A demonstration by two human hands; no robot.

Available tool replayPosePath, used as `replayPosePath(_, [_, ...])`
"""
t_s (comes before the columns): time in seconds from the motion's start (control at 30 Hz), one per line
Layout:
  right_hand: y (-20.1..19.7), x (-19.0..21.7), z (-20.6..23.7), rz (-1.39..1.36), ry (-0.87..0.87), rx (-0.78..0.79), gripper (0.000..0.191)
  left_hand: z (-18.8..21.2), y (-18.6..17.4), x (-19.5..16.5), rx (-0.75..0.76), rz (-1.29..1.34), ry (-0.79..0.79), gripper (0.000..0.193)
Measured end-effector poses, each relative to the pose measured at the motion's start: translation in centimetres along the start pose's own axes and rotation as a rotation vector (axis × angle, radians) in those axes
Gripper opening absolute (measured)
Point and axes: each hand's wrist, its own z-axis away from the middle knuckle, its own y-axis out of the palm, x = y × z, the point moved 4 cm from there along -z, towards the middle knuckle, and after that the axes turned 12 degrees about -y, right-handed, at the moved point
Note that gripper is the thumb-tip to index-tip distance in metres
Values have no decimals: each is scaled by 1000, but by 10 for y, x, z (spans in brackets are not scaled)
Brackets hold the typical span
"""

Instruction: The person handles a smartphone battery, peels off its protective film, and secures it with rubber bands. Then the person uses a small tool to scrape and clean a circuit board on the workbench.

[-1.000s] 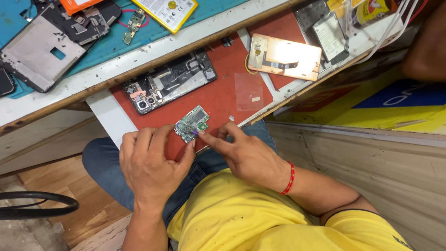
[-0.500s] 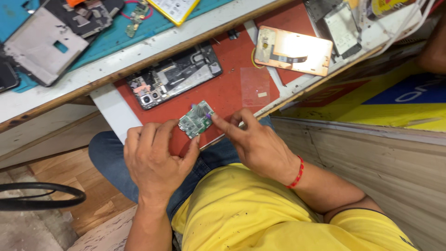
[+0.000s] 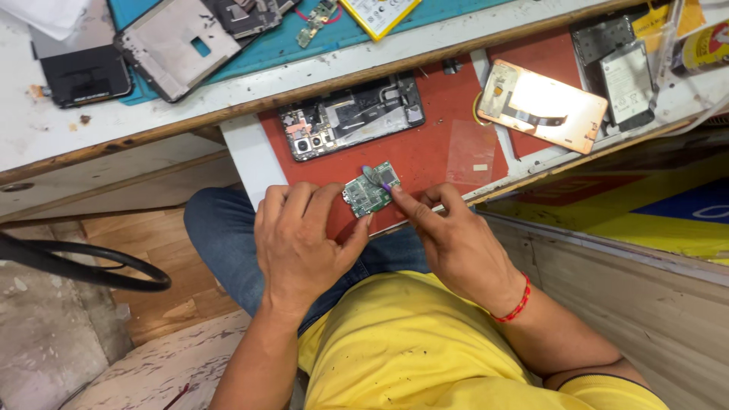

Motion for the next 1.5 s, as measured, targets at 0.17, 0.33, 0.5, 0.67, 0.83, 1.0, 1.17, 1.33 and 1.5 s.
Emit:
replayPosePath(0.17, [-3, 2, -2, 19, 19, -36, 58, 1, -2, -1, -3, 16, 10, 45])
replayPosePath(0.33, [-3, 9, -2, 0, -49, -2, 63, 2, -4, 0, -21, 10, 21, 43])
replayPosePath(0.5, [-5, 7, -1, 4, 5, 20, 57, 2, -4, 2, -18, 14, 16, 43])
replayPosePath(0.67, [-9, 9, -1, 3, 18, -17, 52, 2, -4, -2, -28, 9, 29, 44])
replayPosePath(0.83, [-6, 9, -3, -44, 2, 70, 58, 2, -4, -3, -19, -5, 24, 45])
replayPosePath(1.0, [-13, 0, -1, -3, 10, 16, 58, 3, -4, -5, -34, -35, 25, 43])
replayPosePath(1.17, [-10, -3, 3, -45, 23, 40, 51, 2, 0, -8, -3, -46, 17, 44])
replayPosePath(1.33, [-8, -2, 2, -46, 22, 38, 52, 2, 3, -7, 0, -62, 5, 45])
replayPosePath(1.5, [-9, -2, 3, -39, 57, 61, 57, 4, 4, -6, -3, -57, 9, 45])
